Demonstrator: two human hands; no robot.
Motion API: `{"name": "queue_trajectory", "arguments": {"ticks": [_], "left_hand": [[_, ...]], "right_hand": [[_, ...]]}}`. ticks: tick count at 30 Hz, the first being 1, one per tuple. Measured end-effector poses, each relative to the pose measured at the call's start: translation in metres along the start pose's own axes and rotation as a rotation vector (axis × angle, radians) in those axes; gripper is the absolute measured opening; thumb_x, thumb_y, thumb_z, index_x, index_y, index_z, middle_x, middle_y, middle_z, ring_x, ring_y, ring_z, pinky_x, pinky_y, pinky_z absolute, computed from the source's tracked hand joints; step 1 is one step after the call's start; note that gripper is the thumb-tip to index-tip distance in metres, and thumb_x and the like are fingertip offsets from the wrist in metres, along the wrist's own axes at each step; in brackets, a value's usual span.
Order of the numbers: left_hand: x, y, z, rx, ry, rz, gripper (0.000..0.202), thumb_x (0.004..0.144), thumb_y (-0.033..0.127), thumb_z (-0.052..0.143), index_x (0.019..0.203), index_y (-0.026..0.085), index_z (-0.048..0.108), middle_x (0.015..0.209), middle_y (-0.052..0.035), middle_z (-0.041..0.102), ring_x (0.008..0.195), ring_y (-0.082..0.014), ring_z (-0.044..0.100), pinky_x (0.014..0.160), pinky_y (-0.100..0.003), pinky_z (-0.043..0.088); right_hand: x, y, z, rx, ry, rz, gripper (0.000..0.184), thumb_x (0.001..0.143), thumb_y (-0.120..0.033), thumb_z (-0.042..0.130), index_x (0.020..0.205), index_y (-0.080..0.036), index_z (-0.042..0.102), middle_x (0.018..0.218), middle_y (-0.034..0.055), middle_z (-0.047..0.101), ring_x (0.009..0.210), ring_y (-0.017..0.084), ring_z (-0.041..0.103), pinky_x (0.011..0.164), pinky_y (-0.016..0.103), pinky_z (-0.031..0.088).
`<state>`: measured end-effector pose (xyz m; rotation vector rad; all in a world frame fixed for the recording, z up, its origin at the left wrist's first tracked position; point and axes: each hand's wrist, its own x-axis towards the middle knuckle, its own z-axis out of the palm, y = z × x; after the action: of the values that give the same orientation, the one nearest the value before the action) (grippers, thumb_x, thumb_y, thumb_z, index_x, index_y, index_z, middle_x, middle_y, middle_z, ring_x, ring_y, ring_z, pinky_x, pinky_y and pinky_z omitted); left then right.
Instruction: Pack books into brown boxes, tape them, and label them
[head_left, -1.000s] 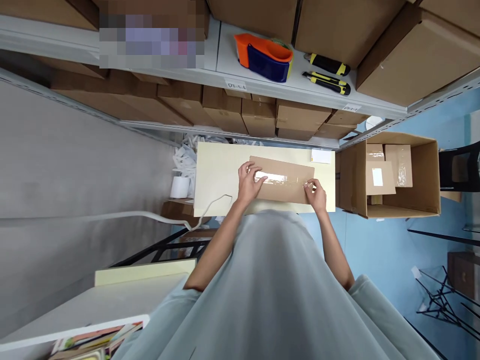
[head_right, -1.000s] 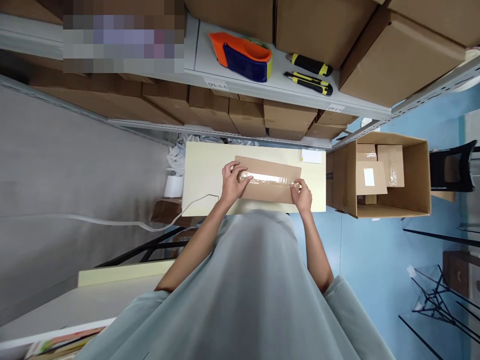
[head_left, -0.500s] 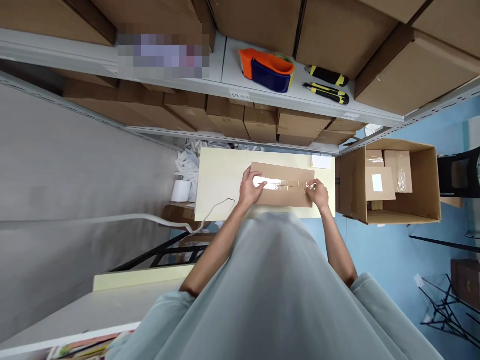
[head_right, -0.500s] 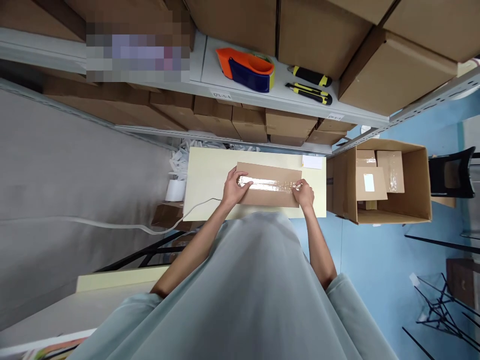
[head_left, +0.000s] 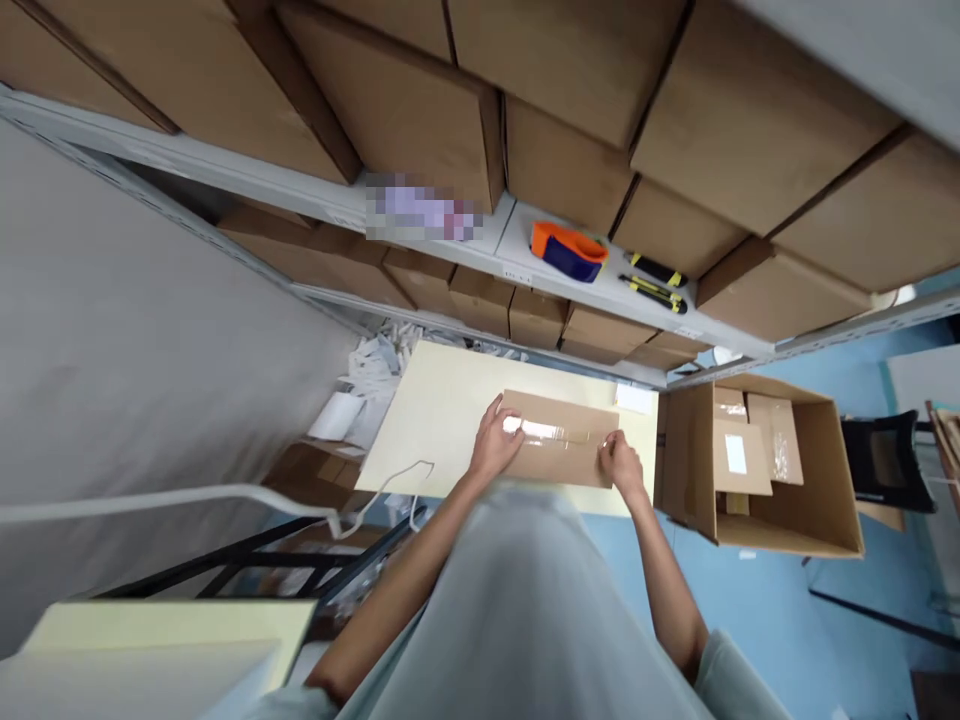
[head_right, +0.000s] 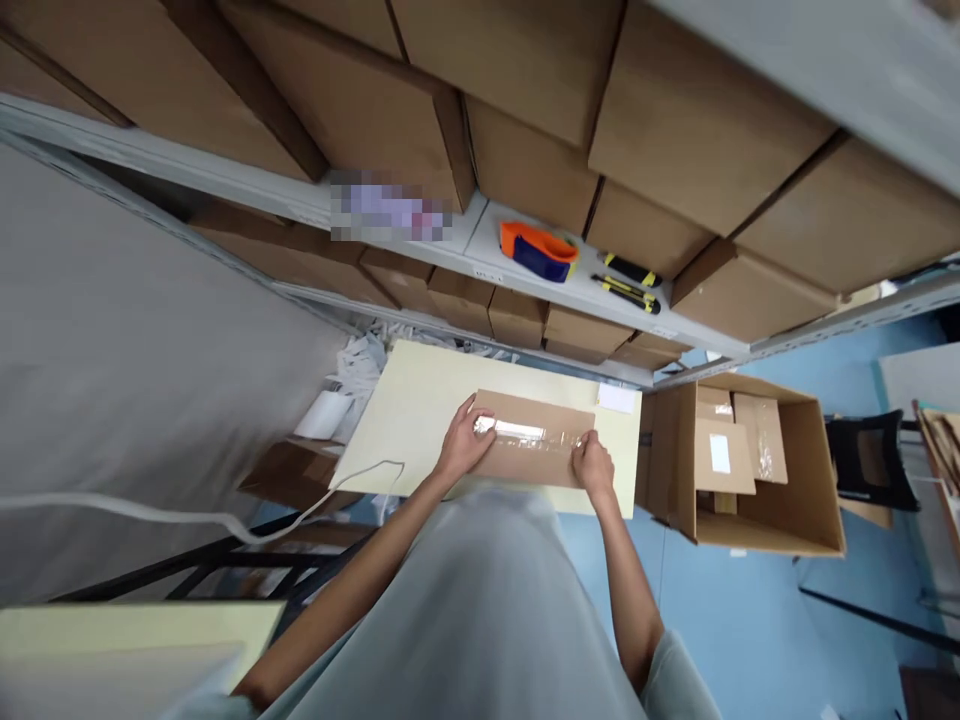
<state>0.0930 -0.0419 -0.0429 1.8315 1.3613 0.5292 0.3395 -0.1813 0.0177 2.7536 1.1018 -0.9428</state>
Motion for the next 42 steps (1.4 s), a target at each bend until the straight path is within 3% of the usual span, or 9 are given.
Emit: {"name": "queue_trajectory", "arguments": {"ticks": [3, 6, 12, 16, 21, 27, 30, 34, 42], "left_hand": [[0.012, 0.02, -0.013, 0.032, 0.116, 0.082, 0.014, 0.086, 0.019, 0.071, 0.097, 0.023, 0.077, 0.163, -0.014, 0.058, 0.16, -0.0417, 0.044, 0.132, -0.06, 0.039], [0.034, 0.059, -0.032, -0.016, 0.227, 0.16, 0.01, 0.088, 0.02, 0.07, 0.088, 0.026, 0.078, 0.145, -0.0108, 0.07, 0.146, -0.0385, 0.056, 0.125, -0.057, 0.047], [0.08, 0.146, -0.066, -0.132, 0.347, 0.287, 0.012, 0.086, 0.018, 0.072, 0.08, 0.027, 0.076, 0.118, -0.0067, 0.076, 0.121, -0.0309, 0.067, 0.113, -0.049, 0.055], [0.084, 0.173, -0.082, -0.173, 0.379, 0.292, 0.014, 0.087, 0.016, 0.072, 0.079, 0.027, 0.076, 0.12, -0.006, 0.076, 0.12, -0.0305, 0.067, 0.111, -0.049, 0.055], [0.067, 0.168, -0.093, -0.223, 0.405, 0.262, 0.014, 0.087, 0.015, 0.071, 0.079, 0.026, 0.074, 0.121, -0.0058, 0.075, 0.121, -0.0299, 0.067, 0.114, -0.049, 0.054], [0.05, 0.144, -0.099, -0.248, 0.417, 0.208, 0.013, 0.087, 0.015, 0.07, 0.081, 0.025, 0.074, 0.121, -0.0072, 0.074, 0.119, -0.0298, 0.068, 0.112, -0.048, 0.055], [0.041, 0.131, -0.098, -0.271, 0.422, 0.205, 0.013, 0.088, 0.016, 0.07, 0.081, 0.025, 0.074, 0.119, -0.0076, 0.074, 0.119, -0.0294, 0.068, 0.111, -0.048, 0.055], [0.023, 0.112, -0.09, -0.284, 0.389, 0.203, 0.012, 0.089, 0.017, 0.068, 0.081, 0.024, 0.074, 0.119, -0.0073, 0.074, 0.118, -0.0284, 0.069, 0.11, -0.046, 0.055], [-0.033, 0.084, -0.062, -0.395, 0.24, 0.169, 0.013, 0.091, 0.016, 0.066, 0.088, 0.024, 0.076, 0.115, -0.0066, 0.075, 0.117, -0.0248, 0.071, 0.112, -0.044, 0.054]], "right_hand": [[0.008, -0.012, -0.028, -0.1, 0.002, -0.105, 0.016, 0.103, -0.035, 0.06, 0.113, -0.024, 0.067, 0.122, 0.0134, 0.079, 0.11, 0.032, 0.076, 0.083, 0.036, 0.052], [0.024, -0.044, -0.079, -0.121, 0.164, -0.273, 0.02, 0.104, -0.038, 0.062, 0.115, -0.024, 0.07, 0.128, 0.0157, 0.077, 0.121, 0.034, 0.074, 0.091, 0.038, 0.054], [0.076, -0.16, -0.195, -0.081, 0.557, -0.75, 0.036, 0.11, -0.036, 0.05, 0.135, -0.018, 0.068, 0.136, 0.0185, 0.075, 0.127, 0.035, 0.07, 0.113, 0.046, 0.052], [0.113, -0.227, -0.229, -0.23, 0.57, -0.776, 0.043, 0.107, -0.034, 0.058, 0.143, -0.011, 0.062, 0.144, 0.0233, 0.071, 0.133, 0.036, 0.067, 0.116, 0.047, 0.049], [0.139, -0.259, -0.224, -0.382, 0.438, -0.609, 0.049, 0.107, -0.034, 0.063, 0.147, -0.007, 0.055, 0.14, 0.0268, 0.072, 0.133, 0.034, 0.069, 0.117, 0.046, 0.047], [0.134, -0.257, -0.216, -0.3, 0.445, -0.562, 0.041, 0.108, -0.034, 0.058, 0.141, -0.011, 0.056, 0.133, 0.0261, 0.074, 0.122, 0.037, 0.073, 0.106, 0.047, 0.052], [0.112, -0.238, -0.206, -0.14, 0.519, -0.659, 0.04, 0.108, -0.041, 0.055, 0.137, -0.013, 0.057, 0.118, 0.0226, 0.077, 0.109, 0.038, 0.074, 0.099, 0.049, 0.055], [0.061, -0.192, -0.173, 0.18, 0.489, -0.842, 0.048, 0.104, -0.065, 0.058, 0.12, -0.02, 0.061, 0.088, 0.0082, 0.073, 0.083, 0.03, 0.068, 0.084, 0.044, 0.056], [-0.036, -0.116, -0.084, 0.588, 0.217, -0.797, 0.05, 0.097, -0.073, 0.067, 0.107, -0.023, 0.063, 0.097, 0.0056, 0.073, 0.09, 0.024, 0.066, 0.083, 0.037, 0.056]]}}
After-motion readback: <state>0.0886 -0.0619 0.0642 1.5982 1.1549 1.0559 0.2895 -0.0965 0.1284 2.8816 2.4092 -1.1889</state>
